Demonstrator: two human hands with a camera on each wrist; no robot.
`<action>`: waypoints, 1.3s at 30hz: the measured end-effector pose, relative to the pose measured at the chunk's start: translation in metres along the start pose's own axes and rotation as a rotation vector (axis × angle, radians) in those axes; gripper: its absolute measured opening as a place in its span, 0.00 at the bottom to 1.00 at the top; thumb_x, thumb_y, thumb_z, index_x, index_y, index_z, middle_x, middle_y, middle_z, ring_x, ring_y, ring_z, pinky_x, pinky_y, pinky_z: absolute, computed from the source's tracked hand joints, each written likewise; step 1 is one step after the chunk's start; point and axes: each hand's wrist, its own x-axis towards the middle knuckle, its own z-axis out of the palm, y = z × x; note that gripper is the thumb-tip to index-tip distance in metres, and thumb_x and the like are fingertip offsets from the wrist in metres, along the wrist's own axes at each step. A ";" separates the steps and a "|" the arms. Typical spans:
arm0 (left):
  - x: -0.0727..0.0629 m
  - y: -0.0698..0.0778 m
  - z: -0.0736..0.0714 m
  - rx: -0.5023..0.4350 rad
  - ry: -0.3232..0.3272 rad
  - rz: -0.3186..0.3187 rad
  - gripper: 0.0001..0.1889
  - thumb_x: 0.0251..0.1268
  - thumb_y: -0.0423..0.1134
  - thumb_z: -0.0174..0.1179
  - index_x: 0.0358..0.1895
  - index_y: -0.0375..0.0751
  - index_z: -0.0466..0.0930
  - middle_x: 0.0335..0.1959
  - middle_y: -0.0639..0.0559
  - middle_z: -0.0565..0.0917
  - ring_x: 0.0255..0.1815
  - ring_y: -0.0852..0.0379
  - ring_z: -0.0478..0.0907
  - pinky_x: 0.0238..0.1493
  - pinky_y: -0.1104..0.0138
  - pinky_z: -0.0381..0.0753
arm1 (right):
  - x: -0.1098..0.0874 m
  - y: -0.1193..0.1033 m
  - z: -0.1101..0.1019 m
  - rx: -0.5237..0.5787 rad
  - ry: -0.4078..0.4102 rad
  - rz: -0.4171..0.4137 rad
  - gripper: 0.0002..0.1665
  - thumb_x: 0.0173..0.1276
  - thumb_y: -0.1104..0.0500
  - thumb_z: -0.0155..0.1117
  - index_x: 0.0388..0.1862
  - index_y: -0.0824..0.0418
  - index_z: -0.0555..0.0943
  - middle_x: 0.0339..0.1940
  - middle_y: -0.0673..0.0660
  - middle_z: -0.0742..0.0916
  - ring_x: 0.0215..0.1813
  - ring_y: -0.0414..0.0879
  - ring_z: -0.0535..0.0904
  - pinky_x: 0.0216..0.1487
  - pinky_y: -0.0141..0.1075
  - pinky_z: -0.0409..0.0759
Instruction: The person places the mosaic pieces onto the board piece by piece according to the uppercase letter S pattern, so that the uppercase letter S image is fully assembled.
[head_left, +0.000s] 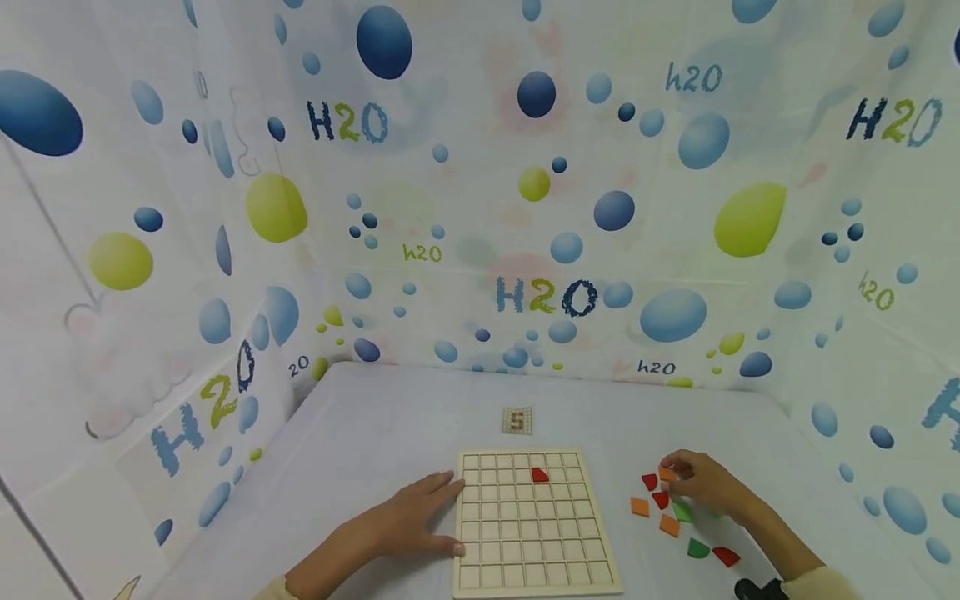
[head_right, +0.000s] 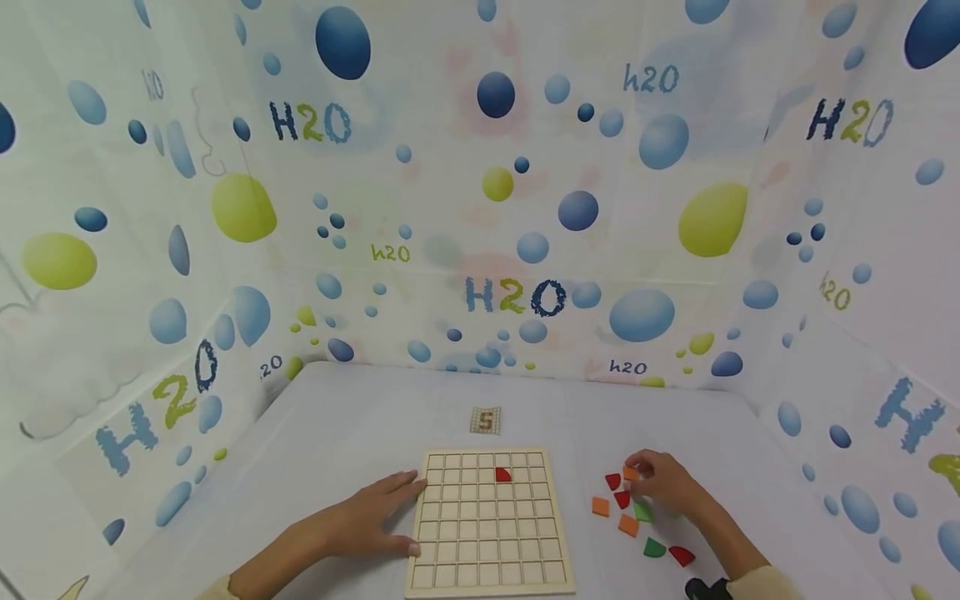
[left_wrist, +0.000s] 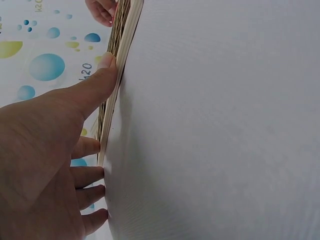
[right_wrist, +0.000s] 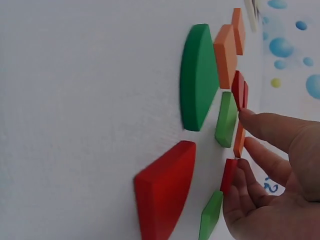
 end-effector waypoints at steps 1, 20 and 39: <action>0.000 0.000 0.000 -0.001 0.000 -0.002 0.53 0.62 0.72 0.67 0.83 0.45 0.61 0.84 0.36 0.60 0.83 0.33 0.59 0.78 0.35 0.62 | 0.001 -0.001 0.001 -0.006 0.005 -0.004 0.24 0.71 0.55 0.74 0.60 0.66 0.81 0.53 0.60 0.85 0.52 0.51 0.79 0.58 0.51 0.85; 0.001 -0.001 0.001 -0.002 0.004 -0.019 0.53 0.61 0.72 0.68 0.83 0.48 0.62 0.84 0.38 0.60 0.84 0.34 0.58 0.78 0.35 0.62 | 0.001 -0.005 0.006 -0.107 0.075 -0.056 0.12 0.72 0.61 0.70 0.50 0.65 0.82 0.45 0.55 0.85 0.47 0.48 0.79 0.56 0.50 0.87; -0.003 0.005 -0.002 -0.005 0.008 -0.019 0.52 0.62 0.70 0.69 0.83 0.46 0.62 0.84 0.37 0.60 0.83 0.33 0.58 0.78 0.34 0.62 | 0.004 -0.033 0.015 -0.101 0.191 -0.172 0.09 0.72 0.63 0.71 0.48 0.65 0.86 0.43 0.55 0.89 0.45 0.49 0.82 0.49 0.44 0.89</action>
